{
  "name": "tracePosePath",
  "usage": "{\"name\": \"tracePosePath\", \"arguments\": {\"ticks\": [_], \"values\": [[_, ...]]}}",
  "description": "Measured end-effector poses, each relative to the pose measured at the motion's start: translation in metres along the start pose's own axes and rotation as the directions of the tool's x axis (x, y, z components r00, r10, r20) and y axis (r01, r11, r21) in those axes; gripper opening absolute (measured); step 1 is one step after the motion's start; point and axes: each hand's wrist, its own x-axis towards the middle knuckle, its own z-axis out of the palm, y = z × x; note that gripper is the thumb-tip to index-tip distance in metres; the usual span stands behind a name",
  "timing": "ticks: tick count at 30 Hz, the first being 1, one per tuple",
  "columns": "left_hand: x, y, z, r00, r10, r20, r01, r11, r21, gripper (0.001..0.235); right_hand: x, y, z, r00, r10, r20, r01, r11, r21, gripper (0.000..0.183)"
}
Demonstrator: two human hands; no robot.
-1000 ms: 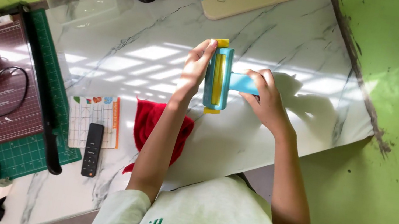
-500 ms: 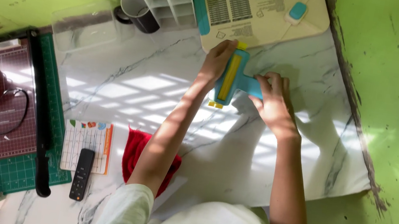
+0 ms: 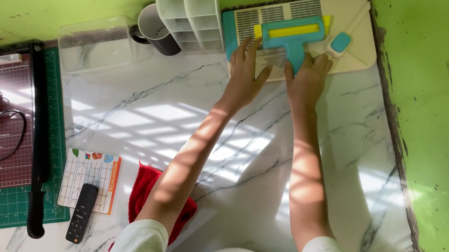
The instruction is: The person cleans a white plastic organizer and a blue paper cutter with a red cloth. They then wipe a black camera and wrap its cable around the body.
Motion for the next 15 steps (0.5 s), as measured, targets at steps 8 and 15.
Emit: {"name": "tracePosePath", "arguments": {"ticks": [8, 15], "values": [[0.001, -0.001, -0.005, 0.968, -0.088, 0.235, 0.111, 0.99, -0.089, 0.055, 0.041, 0.022, 0.031, 0.988, 0.0, -0.155, -0.055, 0.934, -0.354, 0.048], [0.004, 0.02, 0.009, 0.955, -0.016, 0.298, 0.055, 0.991, -0.124, 0.045, 0.054, 0.021, 0.029, 0.954, -0.039, -0.298, -0.058, 0.949, -0.309, 0.055]]}}
